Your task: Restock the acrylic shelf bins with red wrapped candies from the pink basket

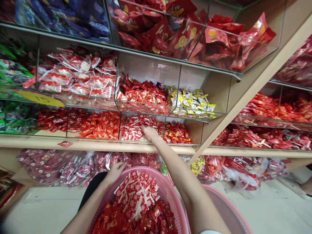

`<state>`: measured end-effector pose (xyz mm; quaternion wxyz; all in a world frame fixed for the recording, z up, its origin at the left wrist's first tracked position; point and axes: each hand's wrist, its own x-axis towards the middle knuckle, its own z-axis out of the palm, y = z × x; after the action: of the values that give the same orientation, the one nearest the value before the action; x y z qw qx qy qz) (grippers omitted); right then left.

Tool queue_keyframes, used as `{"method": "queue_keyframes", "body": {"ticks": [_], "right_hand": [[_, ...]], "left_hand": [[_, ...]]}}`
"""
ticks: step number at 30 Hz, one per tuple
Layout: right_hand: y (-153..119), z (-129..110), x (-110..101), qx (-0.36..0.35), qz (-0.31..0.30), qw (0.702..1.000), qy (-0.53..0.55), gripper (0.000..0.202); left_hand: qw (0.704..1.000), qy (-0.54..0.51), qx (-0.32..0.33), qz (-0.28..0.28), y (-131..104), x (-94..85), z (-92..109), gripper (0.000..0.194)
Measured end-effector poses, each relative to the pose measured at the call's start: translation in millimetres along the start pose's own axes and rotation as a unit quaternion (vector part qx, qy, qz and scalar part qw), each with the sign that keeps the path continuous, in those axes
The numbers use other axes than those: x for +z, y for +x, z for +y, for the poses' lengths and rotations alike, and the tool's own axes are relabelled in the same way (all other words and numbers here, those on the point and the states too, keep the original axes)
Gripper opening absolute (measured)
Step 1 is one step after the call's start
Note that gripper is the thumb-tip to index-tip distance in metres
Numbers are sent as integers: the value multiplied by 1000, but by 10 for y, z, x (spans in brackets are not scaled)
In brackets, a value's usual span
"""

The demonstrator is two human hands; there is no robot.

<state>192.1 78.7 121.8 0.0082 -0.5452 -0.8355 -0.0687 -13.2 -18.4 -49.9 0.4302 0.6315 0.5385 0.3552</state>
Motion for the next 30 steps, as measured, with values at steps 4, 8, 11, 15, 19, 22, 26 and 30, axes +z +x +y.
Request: {"method": "queue_keyframes", "body": {"ticks": [4, 8, 11, 15, 19, 22, 26, 30], "right_hand": [[7, -23, -5, -12, -9, 1000, -21, 30], [4, -42, -20, -21, -18, 999, -40, 33], [-4, -51, -33, -24, -23, 998, -49, 34], [-16, -53, -57, -32, -29, 998, -54, 35], [-36, -30, -110, -35, -41, 997, -51, 34], [-73, 9, -189, -34, -50, 997, -47, 33], [-185, 76, -353, -38, -46, 998, -31, 30], [-453, 54, -528, -65, 39, 996, 48, 21]], "left_hand": [[1000, 3, -7, 0, -25, -21, 81, 43], [1000, 7, -11, -3, -26, -24, 95, 45], [1000, 12, -8, -1, -23, -23, 86, 45], [1000, 7, -8, 2, -26, -25, 86, 43], [1000, 6, -7, 1, -12, -16, 38, 43], [1000, 12, -4, 9, 11, -4, -21, 44], [1000, 29, 1, 6, 20, -2, -35, 45], [1000, 21, 4, 1, 7, -13, 20, 44]]}}
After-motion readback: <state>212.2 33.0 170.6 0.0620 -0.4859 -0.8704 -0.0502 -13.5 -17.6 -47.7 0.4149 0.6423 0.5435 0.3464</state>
